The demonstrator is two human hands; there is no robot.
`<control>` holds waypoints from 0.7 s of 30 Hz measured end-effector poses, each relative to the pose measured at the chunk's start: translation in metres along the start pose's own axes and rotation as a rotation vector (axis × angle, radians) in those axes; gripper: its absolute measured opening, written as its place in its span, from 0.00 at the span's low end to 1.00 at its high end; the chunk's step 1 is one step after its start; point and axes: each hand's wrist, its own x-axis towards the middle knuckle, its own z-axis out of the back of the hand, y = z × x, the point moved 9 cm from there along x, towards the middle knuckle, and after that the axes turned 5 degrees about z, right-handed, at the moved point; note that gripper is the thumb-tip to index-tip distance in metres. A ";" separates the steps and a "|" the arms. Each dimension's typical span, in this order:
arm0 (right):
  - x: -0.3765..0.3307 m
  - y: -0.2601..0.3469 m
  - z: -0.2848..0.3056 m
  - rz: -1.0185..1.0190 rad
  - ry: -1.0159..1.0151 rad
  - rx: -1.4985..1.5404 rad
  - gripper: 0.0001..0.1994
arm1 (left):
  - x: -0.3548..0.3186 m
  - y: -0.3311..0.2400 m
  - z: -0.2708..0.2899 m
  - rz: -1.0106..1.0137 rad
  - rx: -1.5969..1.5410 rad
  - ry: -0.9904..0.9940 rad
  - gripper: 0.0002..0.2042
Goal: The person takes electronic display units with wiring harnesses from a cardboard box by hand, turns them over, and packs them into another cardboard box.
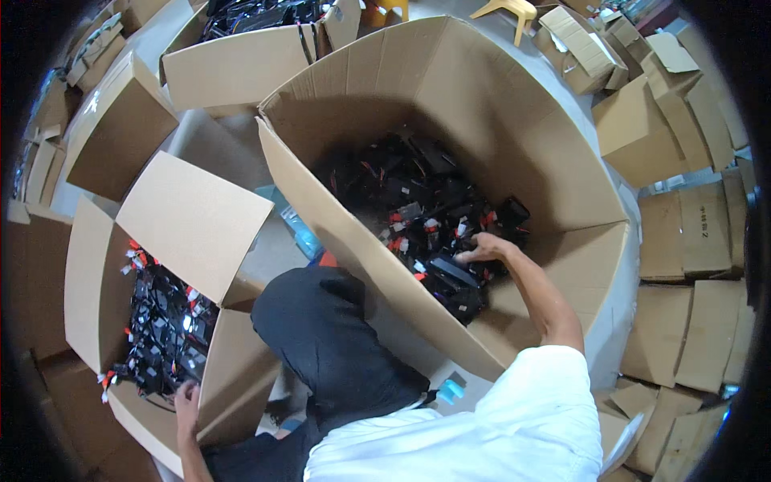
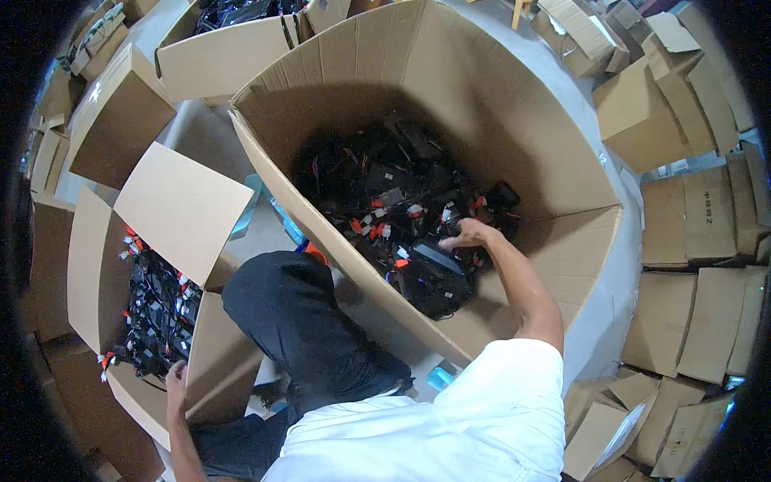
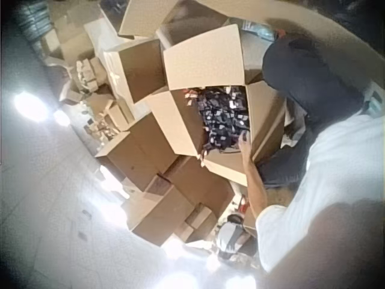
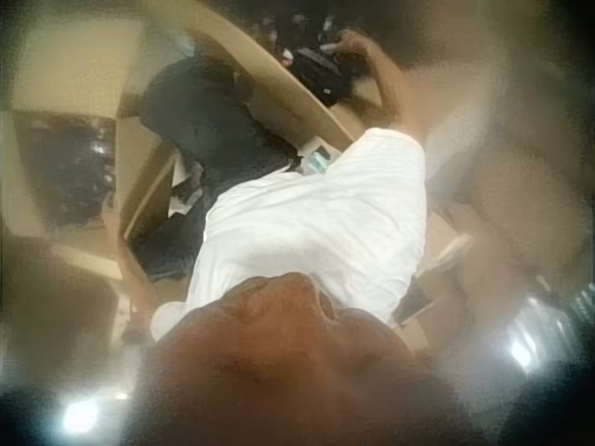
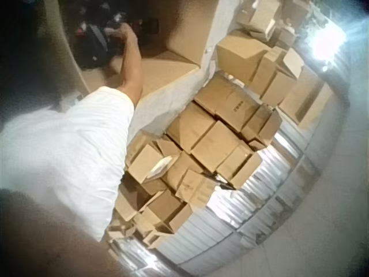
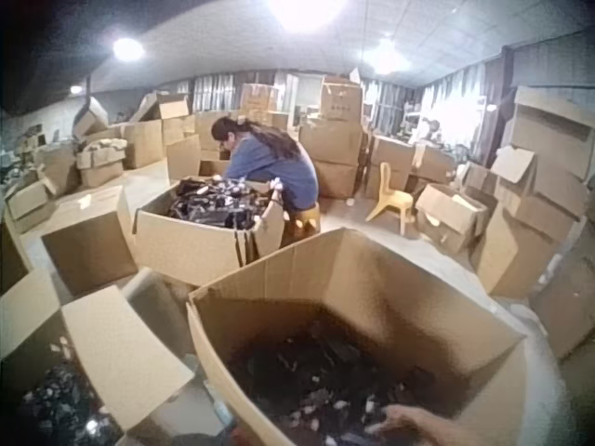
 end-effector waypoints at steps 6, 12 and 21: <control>-0.012 -0.004 -0.027 -0.108 0.253 -0.137 0.66 | 0.014 -0.011 -0.014 0.006 -0.023 -0.014 0.23; -0.022 0.121 -0.077 0.229 -0.176 -0.601 0.41 | -0.001 0.003 0.007 0.031 -0.051 -0.055 0.23; -0.036 0.046 -0.057 -0.115 -0.176 -0.454 0.40 | 0.016 0.006 -0.004 -0.016 -0.207 -0.015 0.22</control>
